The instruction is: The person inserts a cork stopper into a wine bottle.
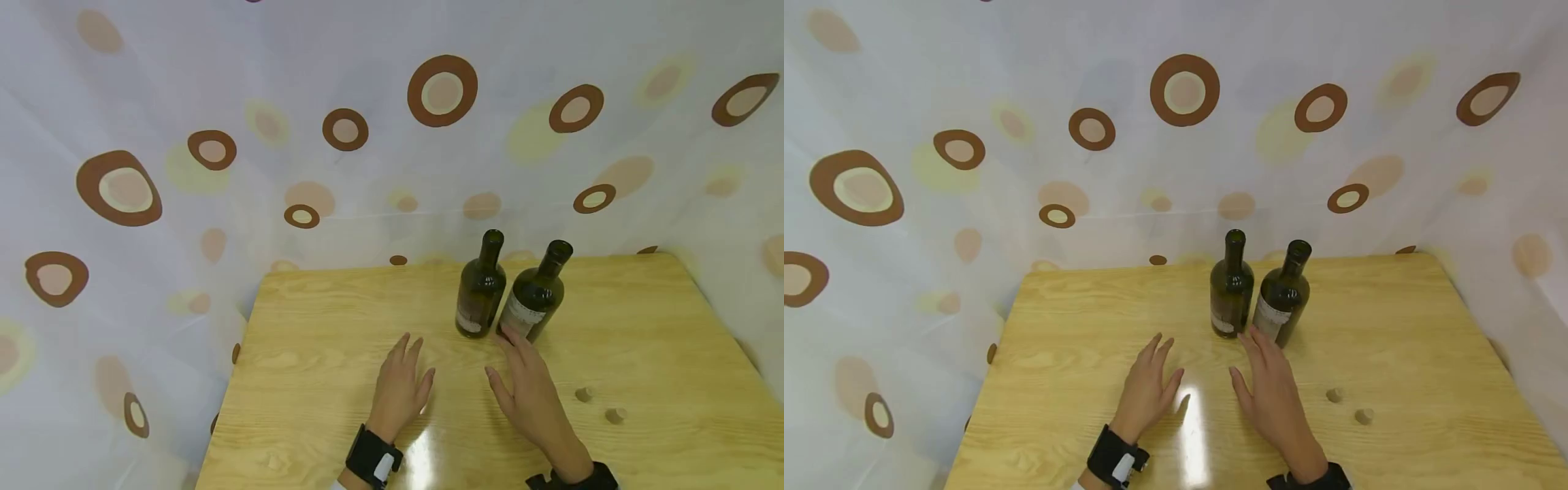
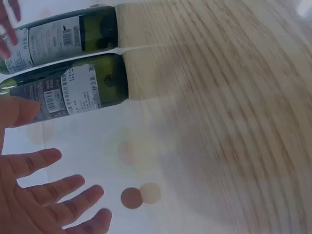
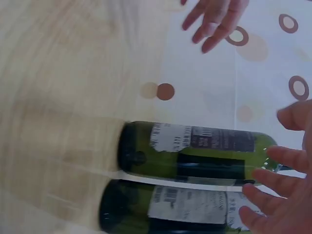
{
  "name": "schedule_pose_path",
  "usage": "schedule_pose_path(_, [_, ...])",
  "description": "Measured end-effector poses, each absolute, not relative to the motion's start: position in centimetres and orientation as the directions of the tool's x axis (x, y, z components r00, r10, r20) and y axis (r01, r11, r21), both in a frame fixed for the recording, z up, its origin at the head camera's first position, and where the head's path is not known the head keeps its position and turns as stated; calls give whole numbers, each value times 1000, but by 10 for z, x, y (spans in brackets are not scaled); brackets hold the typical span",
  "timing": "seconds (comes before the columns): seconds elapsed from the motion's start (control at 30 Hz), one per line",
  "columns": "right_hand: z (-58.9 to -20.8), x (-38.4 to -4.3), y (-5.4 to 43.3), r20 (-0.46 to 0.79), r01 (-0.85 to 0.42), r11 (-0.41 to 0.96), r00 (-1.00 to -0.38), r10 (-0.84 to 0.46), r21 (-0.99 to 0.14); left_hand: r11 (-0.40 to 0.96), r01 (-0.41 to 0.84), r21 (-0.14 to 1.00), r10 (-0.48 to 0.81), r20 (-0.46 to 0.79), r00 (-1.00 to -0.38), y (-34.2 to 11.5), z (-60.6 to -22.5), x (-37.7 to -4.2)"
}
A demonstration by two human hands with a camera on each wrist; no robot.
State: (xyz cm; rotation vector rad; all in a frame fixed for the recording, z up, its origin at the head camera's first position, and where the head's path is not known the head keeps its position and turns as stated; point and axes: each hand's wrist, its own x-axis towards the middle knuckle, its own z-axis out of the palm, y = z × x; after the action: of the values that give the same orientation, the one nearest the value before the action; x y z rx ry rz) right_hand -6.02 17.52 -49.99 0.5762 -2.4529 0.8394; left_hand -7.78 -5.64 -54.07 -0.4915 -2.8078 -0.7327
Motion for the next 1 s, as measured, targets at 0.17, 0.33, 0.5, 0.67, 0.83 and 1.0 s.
schedule_pose_path(0.17, [-480,-90,170,692,-590,694,-698,-182,-413,778,402,483,309,263,-914,-47,-536,-100])
schedule_pose_path(0.33, [-460,-124,162,750,-611,681,-647,-135,-404,749,472,465,332,353,-875,-33,-531,-134])
schedule_pose_path(0.5, [-453,-148,155,703,-586,634,-706,-92,-505,676,523,520,362,383,-850,-23,-530,-159])
schedule_pose_path(0.67, [-449,-170,144,544,-465,538,-839,-15,-703,602,519,607,369,365,-855,-21,-523,-184])
schedule_pose_path(0.83, [-455,-184,137,446,-364,489,-893,59,-793,529,495,689,426,289,-857,-14,-518,-203])
schedule_pose_path(1.0, [-462,-192,137,452,-334,508,-883,125,-794,383,471,795,498,252,-830,0,-515,-214])
